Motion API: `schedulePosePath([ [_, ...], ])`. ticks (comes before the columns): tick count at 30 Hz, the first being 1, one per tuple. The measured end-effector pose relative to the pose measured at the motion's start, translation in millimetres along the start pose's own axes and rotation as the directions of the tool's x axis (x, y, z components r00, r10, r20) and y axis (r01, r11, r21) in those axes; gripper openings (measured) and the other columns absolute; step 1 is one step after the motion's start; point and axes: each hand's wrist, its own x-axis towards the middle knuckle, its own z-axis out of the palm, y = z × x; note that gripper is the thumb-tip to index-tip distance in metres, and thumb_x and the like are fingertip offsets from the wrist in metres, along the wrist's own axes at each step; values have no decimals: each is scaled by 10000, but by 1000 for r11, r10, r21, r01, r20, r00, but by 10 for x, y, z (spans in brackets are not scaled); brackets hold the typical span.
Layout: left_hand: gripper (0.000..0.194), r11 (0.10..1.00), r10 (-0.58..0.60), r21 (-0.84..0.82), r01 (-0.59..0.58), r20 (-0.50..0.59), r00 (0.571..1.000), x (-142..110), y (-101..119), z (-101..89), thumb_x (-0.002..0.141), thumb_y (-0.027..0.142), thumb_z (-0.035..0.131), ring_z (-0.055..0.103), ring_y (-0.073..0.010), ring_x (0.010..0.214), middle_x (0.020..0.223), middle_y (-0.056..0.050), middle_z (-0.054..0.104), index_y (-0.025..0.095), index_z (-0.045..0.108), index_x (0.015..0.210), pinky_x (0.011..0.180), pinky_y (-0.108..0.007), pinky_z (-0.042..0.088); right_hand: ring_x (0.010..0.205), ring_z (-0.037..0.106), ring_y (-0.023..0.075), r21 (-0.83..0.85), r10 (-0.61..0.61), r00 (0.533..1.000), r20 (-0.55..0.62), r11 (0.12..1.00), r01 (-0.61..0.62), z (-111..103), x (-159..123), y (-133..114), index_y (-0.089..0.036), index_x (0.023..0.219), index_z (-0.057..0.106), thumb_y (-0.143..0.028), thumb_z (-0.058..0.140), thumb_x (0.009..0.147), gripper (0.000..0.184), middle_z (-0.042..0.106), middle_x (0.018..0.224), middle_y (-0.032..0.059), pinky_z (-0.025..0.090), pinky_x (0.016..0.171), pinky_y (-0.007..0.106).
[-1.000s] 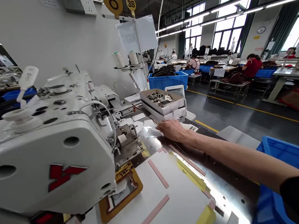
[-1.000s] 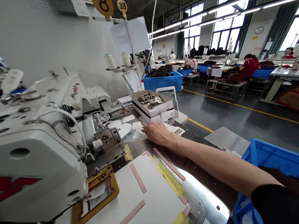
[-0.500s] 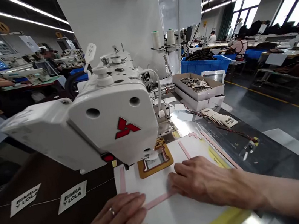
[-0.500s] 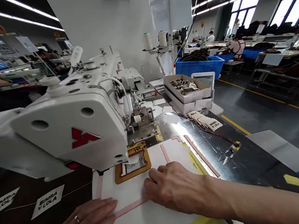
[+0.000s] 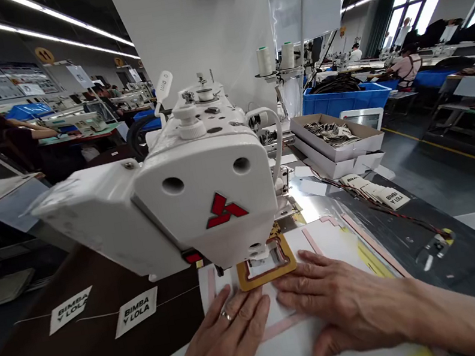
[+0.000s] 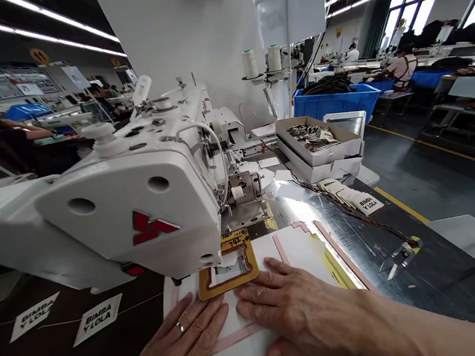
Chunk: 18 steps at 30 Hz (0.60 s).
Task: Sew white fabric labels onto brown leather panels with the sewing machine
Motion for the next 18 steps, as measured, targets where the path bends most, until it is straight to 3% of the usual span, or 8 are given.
schedulePosePath([
  [4,864,1000,-19,-17,19,-6,1000,-19,-12,65,973,788,541,412,-287,1539,1489,-115,625,80,575,1468,1365,-447,57,1559,385,314,33,68,998,5,997,-68,-9,-15,30,-192,1597,452,-669,596,1006,773,543,1596,130,132,1339,574],
  [10,958,999,23,40,-23,-4,1000,40,-34,134,969,843,462,52,-292,1653,1536,-127,581,38,546,1480,1349,-511,-51,1611,277,313,56,132,991,-5,990,-131,57,-1,-105,-138,1661,327,-750,566,975,950,419,1674,179,60,1341,570],
  [12,960,998,31,47,-31,-3,1000,48,-42,135,968,849,452,87,-300,1649,1554,-127,563,43,544,1483,1348,-507,-47,1610,281,305,45,147,989,-14,988,-146,52,12,-118,-133,1661,325,-763,549,976,957,400,1683,183,40,1339,569],
  [18,884,997,-51,-52,49,-50,997,22,-22,119,997,773,509,411,-271,1545,1512,-119,606,114,447,1582,1361,-449,26,1570,368,308,18,164,984,-70,986,-163,79,0,-90,-165,1617,409,-752,589,963,897,499,1627,154,62,1336,580],
])
